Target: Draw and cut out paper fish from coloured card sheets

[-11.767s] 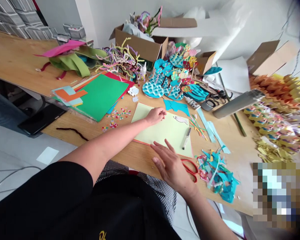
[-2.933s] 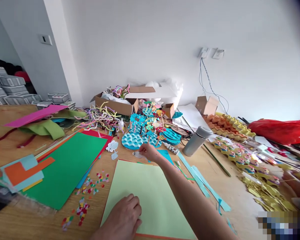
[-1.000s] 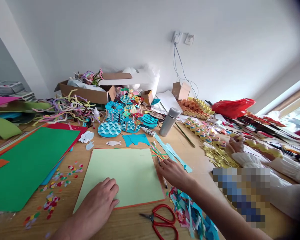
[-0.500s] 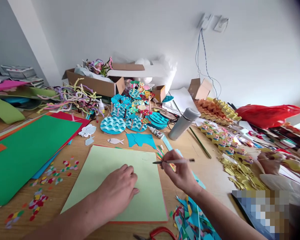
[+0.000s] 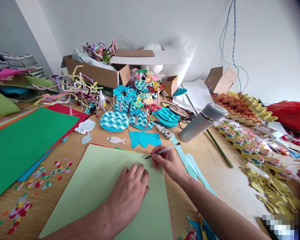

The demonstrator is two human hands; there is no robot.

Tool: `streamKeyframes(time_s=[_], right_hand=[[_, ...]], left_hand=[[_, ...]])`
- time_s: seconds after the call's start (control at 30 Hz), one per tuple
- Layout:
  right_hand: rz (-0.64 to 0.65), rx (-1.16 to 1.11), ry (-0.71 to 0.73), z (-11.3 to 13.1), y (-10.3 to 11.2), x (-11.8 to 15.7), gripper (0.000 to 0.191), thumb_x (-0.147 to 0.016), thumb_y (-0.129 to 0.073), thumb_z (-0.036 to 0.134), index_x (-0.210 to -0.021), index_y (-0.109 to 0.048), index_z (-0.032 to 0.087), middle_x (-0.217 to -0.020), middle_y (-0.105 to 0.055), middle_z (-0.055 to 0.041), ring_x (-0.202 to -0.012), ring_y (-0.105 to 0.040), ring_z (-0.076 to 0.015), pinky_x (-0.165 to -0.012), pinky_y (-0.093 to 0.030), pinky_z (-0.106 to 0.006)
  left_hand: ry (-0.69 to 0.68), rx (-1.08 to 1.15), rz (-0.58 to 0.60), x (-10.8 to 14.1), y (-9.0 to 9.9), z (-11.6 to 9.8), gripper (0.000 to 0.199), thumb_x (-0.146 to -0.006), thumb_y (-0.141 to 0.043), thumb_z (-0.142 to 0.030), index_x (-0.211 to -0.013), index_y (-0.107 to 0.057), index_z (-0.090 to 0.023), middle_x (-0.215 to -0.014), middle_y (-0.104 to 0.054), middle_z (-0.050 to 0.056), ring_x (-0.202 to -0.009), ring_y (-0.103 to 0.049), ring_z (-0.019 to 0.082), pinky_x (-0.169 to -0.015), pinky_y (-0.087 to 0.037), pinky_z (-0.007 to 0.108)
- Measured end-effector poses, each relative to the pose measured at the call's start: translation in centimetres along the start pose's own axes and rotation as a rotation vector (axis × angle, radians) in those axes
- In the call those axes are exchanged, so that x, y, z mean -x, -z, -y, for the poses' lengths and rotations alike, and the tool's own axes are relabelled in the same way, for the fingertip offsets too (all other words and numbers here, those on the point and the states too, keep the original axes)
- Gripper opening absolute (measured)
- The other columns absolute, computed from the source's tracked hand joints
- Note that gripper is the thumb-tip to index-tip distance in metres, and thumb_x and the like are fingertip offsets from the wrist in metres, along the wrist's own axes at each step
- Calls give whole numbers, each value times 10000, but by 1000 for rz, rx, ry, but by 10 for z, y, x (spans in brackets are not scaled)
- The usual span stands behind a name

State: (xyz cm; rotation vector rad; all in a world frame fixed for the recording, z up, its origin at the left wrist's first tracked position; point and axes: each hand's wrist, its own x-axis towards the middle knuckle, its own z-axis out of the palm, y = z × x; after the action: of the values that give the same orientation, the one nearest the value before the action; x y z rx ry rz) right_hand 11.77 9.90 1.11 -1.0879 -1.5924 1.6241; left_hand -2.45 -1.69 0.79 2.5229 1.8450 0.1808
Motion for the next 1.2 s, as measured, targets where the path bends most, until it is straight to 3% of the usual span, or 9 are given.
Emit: streamKeyframes(time_s=[0.4,0.73,1.03,1.2], right_hand=[[-1,98,14,-14,3,1,103,-814,-552,269,-765,-487,206,-527,-491,69,-423,-462,-91,-396,-330,-210],[18,209,46,-3,-1,-2,102,-779,-575,258,-736,-514,188,-558,-485,64,-394,-374,-55,-374,-272,-206],[63,176,52,-5,1,-9,164,-779,-596,340,-748,-514,201,-521,-439,72,-395,-336,-66,-371,-238,-215],[2,121,89,-14,1,-7,207,-830,-562,384,-761,-496,200,-577,-480,43,-430,-366,-74,-387,-269,-217]], left_hand=[[-20,-79,-2,2,-2,-1,290,-926,-416,-340,-1140,-527,-179,-1208,-534,101,-950,-483,234,-700,-410,382],[-23,-72,-28,2,-5,1,330,-939,-380,-353,-1190,-513,-184,-1294,-497,98,-963,-472,227,-727,-396,373],[-26,-80,-19,3,-2,0,360,-956,-317,-362,-1205,-501,-177,-1292,-501,104,-948,-466,228,-719,-366,369],[-23,-75,-21,3,-3,0,369,-959,-307,-377,-1215,-491,-186,-1313,-488,92,-946,-462,218,-725,-355,369]])
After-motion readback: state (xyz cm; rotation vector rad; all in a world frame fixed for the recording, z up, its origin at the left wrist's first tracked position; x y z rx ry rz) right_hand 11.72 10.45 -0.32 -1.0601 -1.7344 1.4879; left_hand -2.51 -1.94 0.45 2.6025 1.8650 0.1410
